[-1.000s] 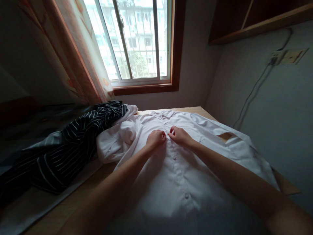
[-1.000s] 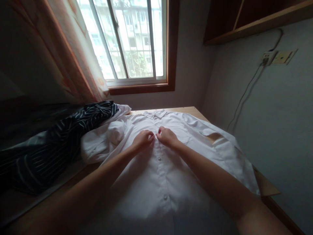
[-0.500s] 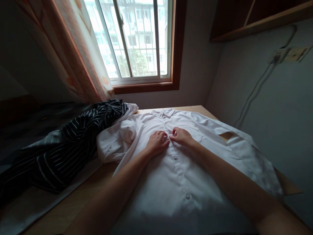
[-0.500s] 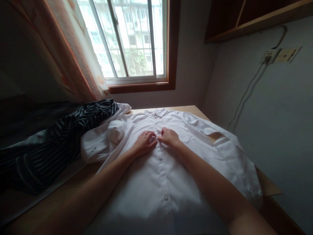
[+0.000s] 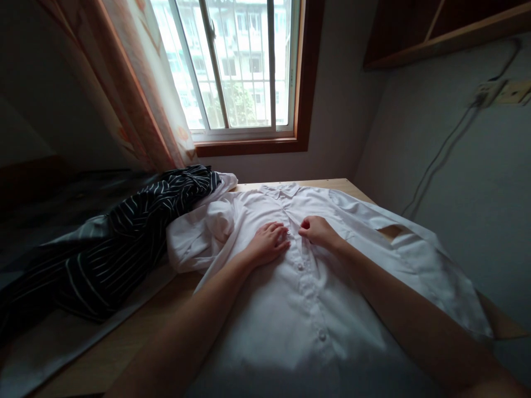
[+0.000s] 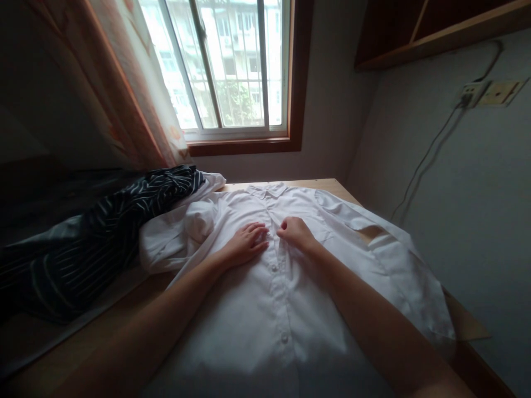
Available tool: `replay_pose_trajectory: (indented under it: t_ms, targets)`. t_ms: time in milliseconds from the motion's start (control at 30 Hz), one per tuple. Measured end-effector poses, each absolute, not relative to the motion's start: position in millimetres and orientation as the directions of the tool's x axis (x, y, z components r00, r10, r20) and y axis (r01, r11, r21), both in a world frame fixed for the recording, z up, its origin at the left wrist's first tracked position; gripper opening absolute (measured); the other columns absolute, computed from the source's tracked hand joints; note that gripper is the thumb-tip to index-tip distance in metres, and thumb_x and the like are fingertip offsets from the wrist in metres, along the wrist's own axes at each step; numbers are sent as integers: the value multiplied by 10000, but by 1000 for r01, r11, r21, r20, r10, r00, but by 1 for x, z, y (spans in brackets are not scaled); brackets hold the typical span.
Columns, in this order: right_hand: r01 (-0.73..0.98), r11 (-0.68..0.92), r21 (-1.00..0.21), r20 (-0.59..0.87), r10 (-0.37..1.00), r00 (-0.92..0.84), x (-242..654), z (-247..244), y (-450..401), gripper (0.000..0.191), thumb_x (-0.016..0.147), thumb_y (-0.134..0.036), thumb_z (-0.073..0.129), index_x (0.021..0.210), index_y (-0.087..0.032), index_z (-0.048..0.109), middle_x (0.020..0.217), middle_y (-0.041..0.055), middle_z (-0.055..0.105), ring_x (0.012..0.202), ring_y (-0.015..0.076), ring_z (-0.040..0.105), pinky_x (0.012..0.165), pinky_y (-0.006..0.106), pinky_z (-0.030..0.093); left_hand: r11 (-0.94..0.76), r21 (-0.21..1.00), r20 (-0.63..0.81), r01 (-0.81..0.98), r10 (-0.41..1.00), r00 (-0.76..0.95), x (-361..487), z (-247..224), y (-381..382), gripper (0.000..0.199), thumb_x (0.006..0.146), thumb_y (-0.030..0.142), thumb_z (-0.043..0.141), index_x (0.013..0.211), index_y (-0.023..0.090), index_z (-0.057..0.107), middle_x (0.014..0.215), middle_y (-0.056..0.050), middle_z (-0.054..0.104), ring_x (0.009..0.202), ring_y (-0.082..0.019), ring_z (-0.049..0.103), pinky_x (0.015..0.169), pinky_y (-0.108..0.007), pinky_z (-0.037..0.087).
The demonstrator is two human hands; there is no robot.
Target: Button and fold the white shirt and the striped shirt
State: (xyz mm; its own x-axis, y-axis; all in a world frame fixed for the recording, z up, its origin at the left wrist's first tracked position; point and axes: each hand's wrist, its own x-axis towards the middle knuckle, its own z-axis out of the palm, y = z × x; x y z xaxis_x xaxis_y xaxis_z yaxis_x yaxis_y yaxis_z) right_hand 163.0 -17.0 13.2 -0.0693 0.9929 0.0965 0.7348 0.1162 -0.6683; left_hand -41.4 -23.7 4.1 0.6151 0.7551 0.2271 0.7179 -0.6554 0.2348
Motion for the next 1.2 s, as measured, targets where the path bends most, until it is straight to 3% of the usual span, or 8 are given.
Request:
replay_pose_trajectory:
  t_ms: [133, 333, 400, 500, 633, 833, 1067, 1200]
  targets:
    - [295, -8, -955, -43, 993, -113, 173, 8, -13, 161, 700, -261, 640, 602, -189, 533, 480, -45, 475, 433, 92, 434, 454, 220, 321, -651, 231, 208, 723, 759, 617, -40, 5, -25, 425, 942, 426, 522, 1290, 189, 583, 1390, -119, 564, 1361, -270, 432, 1166, -438, 289]
    - [-149, -16, -989, -12, 1000, -26, 170, 18, -16, 228, 650, -324, 608, 588, -219, 414, 513, -66, 401, 457, 82, 345, 452, 220, 298, -616, 288, 140, 733, 785, 604, -41, 11, -27, 645, 836, 613, 615, 1343, 219, 552, 1480, -106, 477, 1395, -293, 378, 1172, -432, 272]
    - [-109, 27, -994, 28, 1000, -11, 167, 20, -17, 205, 672, -344, 570, 593, -218, 428, 514, -60, 406, 466, 91, 345, 457, 230, 293, -607, 303, 101, 734, 787, 609, -42, 14, -28, 735, 800, 670, 622, 1376, 224, 526, 1518, -107, 433, 1418, -303, 343, 1181, -440, 251]
    - [212, 117, -970, 94, 989, -114, 162, 18, -20, 187, 703, -351, 561, 606, -197, 518, 528, -44, 469, 498, 104, 386, 487, 239, 296, -601, 319, 70, 733, 786, 614, -43, 15, -29, 808, 761, 704, 638, 1399, 228, 502, 1549, -113, 391, 1445, -320, 299, 1190, -459, 223]
    - [660, 232, -714, 95, 967, -238, 157, 14, -23, 165, 722, -313, 626, 751, -164, 692, 666, -1, 634, 628, 133, 521, 586, 235, 350, -599, 348, 134, 721, 793, 594, -42, 13, -28, 688, 767, 616, 686, 1314, 218, 559, 1471, -123, 486, 1399, -315, 377, 1165, -454, 280]
    - [651, 294, -699, 89, 940, -329, 163, 15, -26, 238, 819, -249, 512, 695, -145, 686, 571, -17, 584, 571, 124, 502, 554, 231, 338, -565, 441, 240, 697, 823, 515, -37, 8, -24, 280, 849, 357, 636, 1086, 211, 657, 1253, -93, 644, 1185, -251, 564, 1058, -394, 426]
    - [721, 289, -630, 86, 948, -305, 161, 14, -28, 422, 769, -552, 683, 929, -163, 701, 795, 22, 677, 681, 149, 568, 602, 235, 377, -551, 493, 304, 673, 834, 460, -34, 7, -24, 219, 812, 240, 639, 1017, 197, 703, 1166, -82, 691, 1111, -235, 611, 1012, -363, 468]
    - [770, 295, -566, 128, 954, -271, 156, 11, -29, 352, 744, -412, 734, 989, -166, 673, 822, 22, 677, 689, 146, 568, 610, 228, 381, -560, 480, 336, 675, 829, 447, -33, 4, -23, 299, 772, 108, 578, 1023, 193, 718, 1136, -68, 708, 1082, -224, 620, 1010, -359, 470]
